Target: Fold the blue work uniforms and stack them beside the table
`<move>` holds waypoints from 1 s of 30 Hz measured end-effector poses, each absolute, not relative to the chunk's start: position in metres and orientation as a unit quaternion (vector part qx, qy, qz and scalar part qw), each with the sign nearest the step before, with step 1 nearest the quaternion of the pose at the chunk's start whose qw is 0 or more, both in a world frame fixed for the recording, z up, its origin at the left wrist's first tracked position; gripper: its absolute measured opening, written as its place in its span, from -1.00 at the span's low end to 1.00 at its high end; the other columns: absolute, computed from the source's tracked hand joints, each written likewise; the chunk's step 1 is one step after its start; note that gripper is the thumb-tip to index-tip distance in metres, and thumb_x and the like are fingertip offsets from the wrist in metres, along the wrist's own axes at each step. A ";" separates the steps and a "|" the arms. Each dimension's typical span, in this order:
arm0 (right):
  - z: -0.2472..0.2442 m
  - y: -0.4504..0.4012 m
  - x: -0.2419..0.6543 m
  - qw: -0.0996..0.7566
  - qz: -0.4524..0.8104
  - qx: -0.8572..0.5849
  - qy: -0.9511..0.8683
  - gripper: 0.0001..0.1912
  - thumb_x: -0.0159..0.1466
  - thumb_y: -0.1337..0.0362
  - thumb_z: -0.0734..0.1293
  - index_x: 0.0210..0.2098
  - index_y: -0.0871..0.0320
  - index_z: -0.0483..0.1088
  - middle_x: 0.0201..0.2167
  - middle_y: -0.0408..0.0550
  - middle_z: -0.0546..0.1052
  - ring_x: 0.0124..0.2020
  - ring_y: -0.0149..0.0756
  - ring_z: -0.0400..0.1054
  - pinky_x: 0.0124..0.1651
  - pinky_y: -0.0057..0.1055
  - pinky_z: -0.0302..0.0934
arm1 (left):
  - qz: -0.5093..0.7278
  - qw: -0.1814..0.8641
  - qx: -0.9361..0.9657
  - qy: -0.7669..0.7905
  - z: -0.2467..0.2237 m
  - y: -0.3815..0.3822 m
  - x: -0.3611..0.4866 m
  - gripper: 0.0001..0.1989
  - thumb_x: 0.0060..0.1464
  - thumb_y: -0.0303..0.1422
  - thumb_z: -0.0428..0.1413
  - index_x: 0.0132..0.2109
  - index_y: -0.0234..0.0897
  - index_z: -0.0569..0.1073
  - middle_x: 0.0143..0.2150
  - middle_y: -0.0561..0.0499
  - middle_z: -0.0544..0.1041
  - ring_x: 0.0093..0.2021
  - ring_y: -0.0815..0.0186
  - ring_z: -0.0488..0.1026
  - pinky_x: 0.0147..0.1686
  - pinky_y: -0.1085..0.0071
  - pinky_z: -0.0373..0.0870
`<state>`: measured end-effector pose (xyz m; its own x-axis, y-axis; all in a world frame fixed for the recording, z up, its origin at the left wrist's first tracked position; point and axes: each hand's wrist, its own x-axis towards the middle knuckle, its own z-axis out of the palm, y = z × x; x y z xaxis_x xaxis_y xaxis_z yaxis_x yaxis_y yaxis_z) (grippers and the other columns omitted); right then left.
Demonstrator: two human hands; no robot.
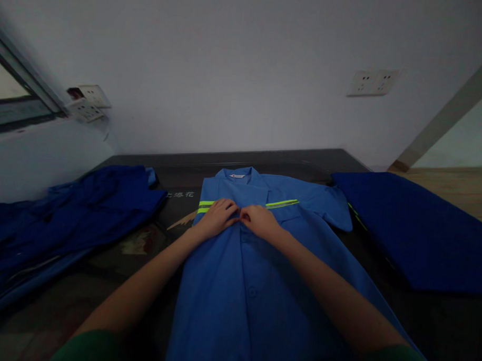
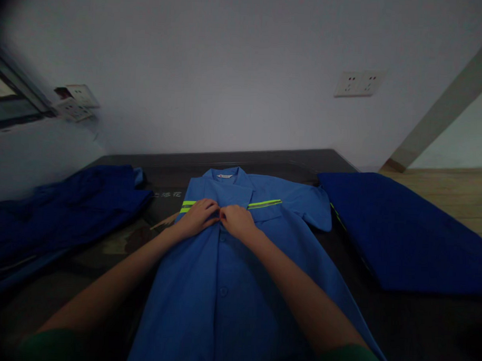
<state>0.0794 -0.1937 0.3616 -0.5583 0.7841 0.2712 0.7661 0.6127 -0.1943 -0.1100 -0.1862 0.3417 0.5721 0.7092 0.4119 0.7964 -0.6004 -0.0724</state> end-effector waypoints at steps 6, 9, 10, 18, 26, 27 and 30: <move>0.369 -0.200 0.079 0.162 0.025 -0.449 -0.878 -0.73 0.35 0.29 0.14 -0.17 0.13 0.47 -0.18 0.01 0.57 -0.17 -0.25 0.44 -0.18 -0.44 0.17 | -0.213 0.108 -0.845 -0.479 0.322 -0.193 -0.091 -0.64 0.19 -0.46 -0.08 0.13 -0.35 0.29 0.22 -0.23 0.29 0.25 0.14 0.20 0.23 0.11 0.15; 0.373 -0.204 0.080 0.170 0.032 -0.442 -0.880 -0.72 0.35 0.27 0.14 -0.14 0.13 0.46 -0.16 0.01 0.56 -0.14 -0.25 0.43 -0.16 -0.44 0.18 | -0.191 0.098 -0.838 -0.502 0.309 -0.188 -0.089 -0.53 0.27 -0.35 -0.17 0.28 -0.37 0.15 0.37 -0.24 0.10 0.37 0.12 0.00 0.30 0.06 0.00; 0.375 -0.205 0.080 0.172 0.034 -0.442 -0.880 -0.73 0.35 0.27 0.15 -0.12 0.13 0.46 -0.15 0.01 0.56 -0.13 -0.25 0.43 -0.16 -0.44 0.18 | -0.180 0.102 -0.835 -0.510 0.306 -0.187 -0.089 -0.51 0.29 -0.31 -0.19 0.31 -0.35 0.11 0.39 -0.23 0.05 0.38 0.12 -0.03 0.31 0.05 -0.02; 0.393 -0.211 0.103 0.232 0.065 -0.418 -0.876 -0.79 0.28 0.32 0.23 -0.19 0.18 0.49 -0.27 -0.03 0.57 -0.26 -0.31 0.42 -0.23 -0.47 0.16 | -0.133 0.156 -0.791 -0.577 0.307 -0.189 -0.082 -0.50 0.27 -0.18 -0.13 0.32 -0.08 0.16 0.40 -0.12 0.04 0.38 0.04 -0.03 0.29 -0.04 -0.07; 0.404 -0.277 0.230 0.323 0.165 -0.435 -0.824 -0.84 0.22 0.33 0.25 -0.33 0.21 0.48 -0.35 -0.05 0.56 -0.32 -0.34 0.39 -0.25 -0.46 0.21 | -0.120 0.168 -0.788 -0.581 0.312 -0.193 -0.080 -0.49 0.29 -0.19 -0.16 0.36 0.06 0.05 0.40 -0.08 0.04 0.38 0.04 -0.02 0.28 -0.05 -0.10; 0.396 -0.295 0.250 0.329 0.179 -0.450 -0.810 -0.82 0.22 0.28 0.24 -0.34 0.19 0.48 -0.36 -0.05 0.56 -0.32 -0.32 0.40 -0.24 -0.45 0.22 | -0.118 0.170 -0.787 -0.581 0.312 -0.193 -0.080 -0.49 0.29 -0.19 -0.17 0.36 0.05 0.05 0.40 -0.09 0.04 0.38 0.05 -0.02 0.28 -0.05 -0.10; 0.356 -0.351 0.305 0.340 0.209 -0.514 -0.760 -0.74 0.21 0.12 0.23 -0.36 0.12 0.49 -0.37 -0.05 0.57 -0.33 -0.25 0.43 -0.23 -0.38 0.28 | -0.104 0.169 -0.788 -0.583 0.314 -0.194 -0.079 -0.48 0.29 -0.20 -0.18 0.36 0.02 0.04 0.41 -0.10 0.02 0.38 0.07 -0.01 0.28 -0.03 -0.11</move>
